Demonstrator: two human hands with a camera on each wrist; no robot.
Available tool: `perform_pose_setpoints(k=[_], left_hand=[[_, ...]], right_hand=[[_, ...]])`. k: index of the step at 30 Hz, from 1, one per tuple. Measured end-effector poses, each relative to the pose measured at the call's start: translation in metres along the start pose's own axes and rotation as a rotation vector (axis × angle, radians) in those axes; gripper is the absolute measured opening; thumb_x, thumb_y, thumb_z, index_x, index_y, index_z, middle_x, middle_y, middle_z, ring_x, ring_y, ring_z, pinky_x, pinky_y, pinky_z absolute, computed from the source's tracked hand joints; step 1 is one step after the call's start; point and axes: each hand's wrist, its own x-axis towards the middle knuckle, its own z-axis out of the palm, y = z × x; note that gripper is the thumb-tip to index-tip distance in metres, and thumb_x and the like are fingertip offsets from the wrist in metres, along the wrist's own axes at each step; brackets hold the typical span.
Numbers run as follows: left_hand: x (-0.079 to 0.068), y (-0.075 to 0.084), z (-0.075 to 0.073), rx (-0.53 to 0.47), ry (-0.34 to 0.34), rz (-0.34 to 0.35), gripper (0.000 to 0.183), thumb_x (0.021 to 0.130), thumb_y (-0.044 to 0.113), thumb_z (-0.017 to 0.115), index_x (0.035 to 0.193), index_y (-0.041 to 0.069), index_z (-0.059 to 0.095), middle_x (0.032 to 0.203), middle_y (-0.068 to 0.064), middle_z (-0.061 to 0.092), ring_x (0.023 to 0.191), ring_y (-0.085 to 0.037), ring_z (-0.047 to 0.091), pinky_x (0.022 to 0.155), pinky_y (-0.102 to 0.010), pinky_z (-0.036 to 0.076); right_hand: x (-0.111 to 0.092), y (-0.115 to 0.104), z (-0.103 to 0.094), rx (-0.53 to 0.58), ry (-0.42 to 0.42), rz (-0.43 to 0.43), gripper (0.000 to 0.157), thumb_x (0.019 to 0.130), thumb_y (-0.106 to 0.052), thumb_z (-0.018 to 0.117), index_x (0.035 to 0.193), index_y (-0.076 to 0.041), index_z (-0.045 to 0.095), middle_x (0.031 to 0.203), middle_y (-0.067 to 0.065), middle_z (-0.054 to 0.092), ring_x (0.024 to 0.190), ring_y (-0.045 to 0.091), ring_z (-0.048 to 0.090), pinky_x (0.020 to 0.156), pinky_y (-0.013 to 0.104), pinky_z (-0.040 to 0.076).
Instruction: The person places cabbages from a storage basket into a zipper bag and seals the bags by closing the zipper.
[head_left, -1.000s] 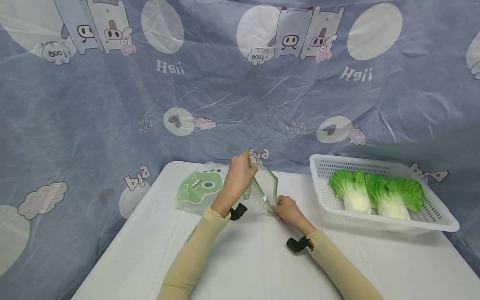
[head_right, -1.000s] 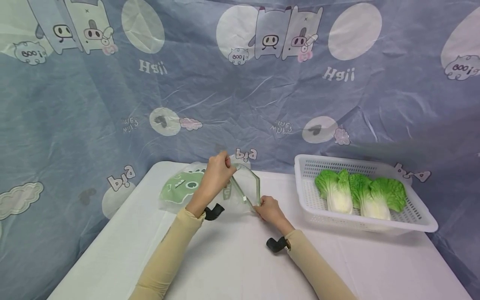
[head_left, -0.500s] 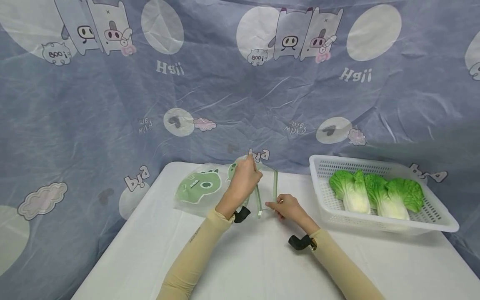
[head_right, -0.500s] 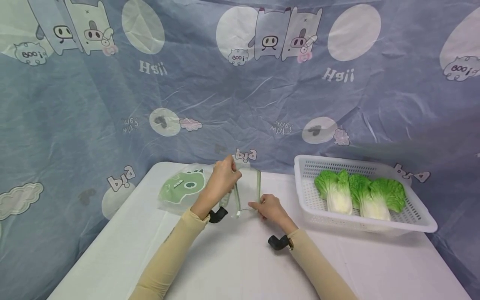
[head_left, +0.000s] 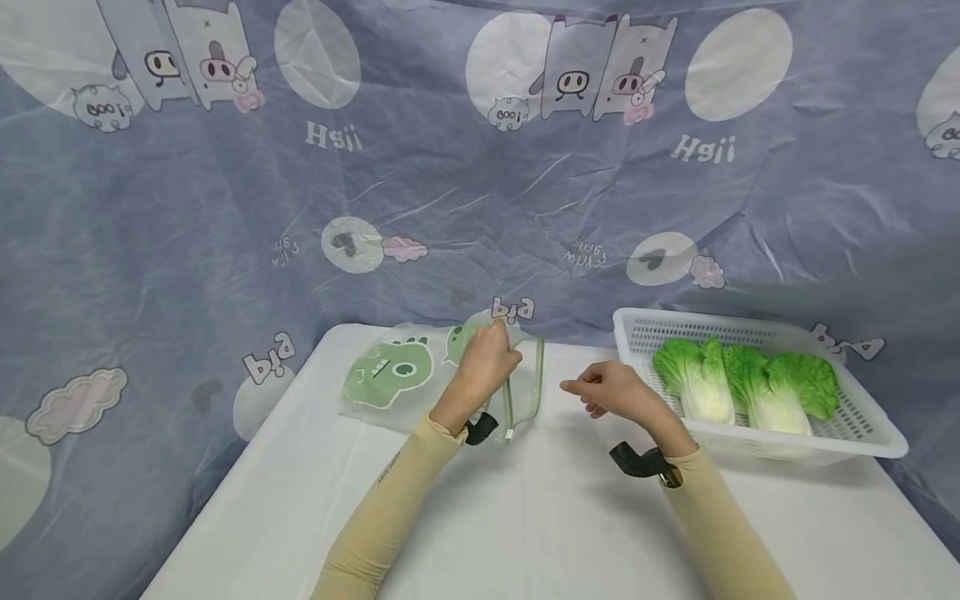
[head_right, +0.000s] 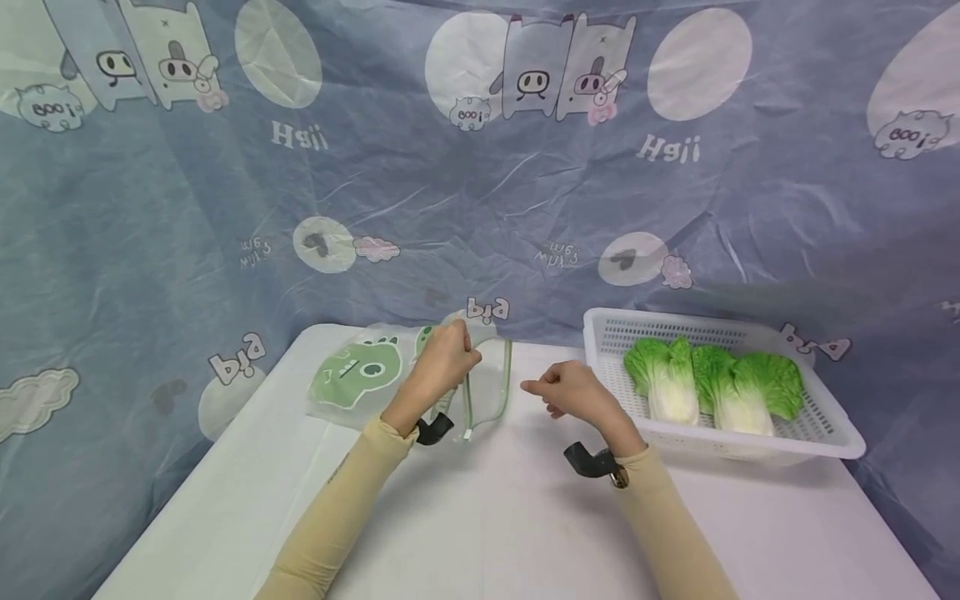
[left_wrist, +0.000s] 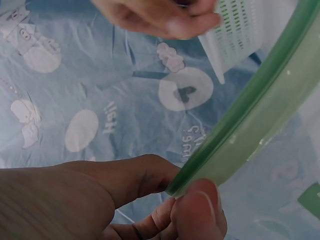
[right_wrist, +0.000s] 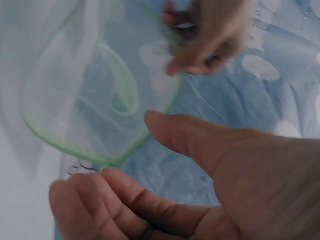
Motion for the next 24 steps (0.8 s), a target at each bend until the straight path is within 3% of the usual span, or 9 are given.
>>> perform_pose_setpoints(k=[8,12,16,18,24], left_hand=[[0.004,0.001,0.002,0.007,0.002,-0.003,0.028,0.081,0.0,0.06,0.071,0.013,0.037,0.057,0.004,0.028,0.049,-0.012,0.034,0.044,-0.024,0.029],[0.003,0.001,0.004,0.016,0.007,-0.003,0.028,0.08,0.001,0.061,0.07,0.013,0.038,0.058,0.003,0.03,0.051,-0.013,0.037,0.045,-0.025,0.03],[0.002,0.001,0.006,0.011,0.006,-0.005,0.028,0.08,0.001,0.061,0.069,0.013,0.037,0.058,0.003,0.029,0.05,-0.013,0.036,0.044,-0.024,0.03],[0.001,0.002,0.006,0.009,0.001,-0.008,0.028,0.08,0.001,0.06,0.069,0.013,0.037,0.057,0.003,0.029,0.05,-0.013,0.035,0.044,-0.024,0.029],[0.0,0.002,0.007,0.01,0.0,-0.014,0.026,0.08,0.001,0.06,0.07,0.012,0.039,0.058,0.003,0.031,0.05,-0.013,0.036,0.044,-0.024,0.029]], right_hand=[[-0.02,0.012,-0.059,0.014,0.058,0.024,0.054,0.092,-0.046,0.062,0.105,0.006,0.06,0.089,0.013,0.064,0.074,0.018,0.068,0.071,0.035,0.059],[-0.023,0.024,-0.085,-0.094,0.131,0.072,0.05,0.09,-0.052,0.062,0.082,-0.003,0.057,0.073,0.002,0.057,0.07,0.017,0.066,0.064,0.032,0.055],[-0.021,0.041,-0.111,-0.239,0.161,0.146,0.056,0.087,-0.061,0.06,0.061,-0.015,0.04,0.056,-0.007,0.035,0.053,0.011,0.048,0.053,0.028,0.039],[-0.018,0.052,-0.121,-0.272,0.139,0.204,0.061,0.084,-0.065,0.059,0.061,-0.015,0.033,0.056,-0.005,0.028,0.053,0.013,0.039,0.052,0.03,0.035],[-0.005,0.082,-0.141,-0.31,0.005,0.333,0.065,0.079,-0.076,0.055,0.069,-0.014,0.037,0.068,0.001,0.034,0.064,0.017,0.04,0.059,0.035,0.042]])
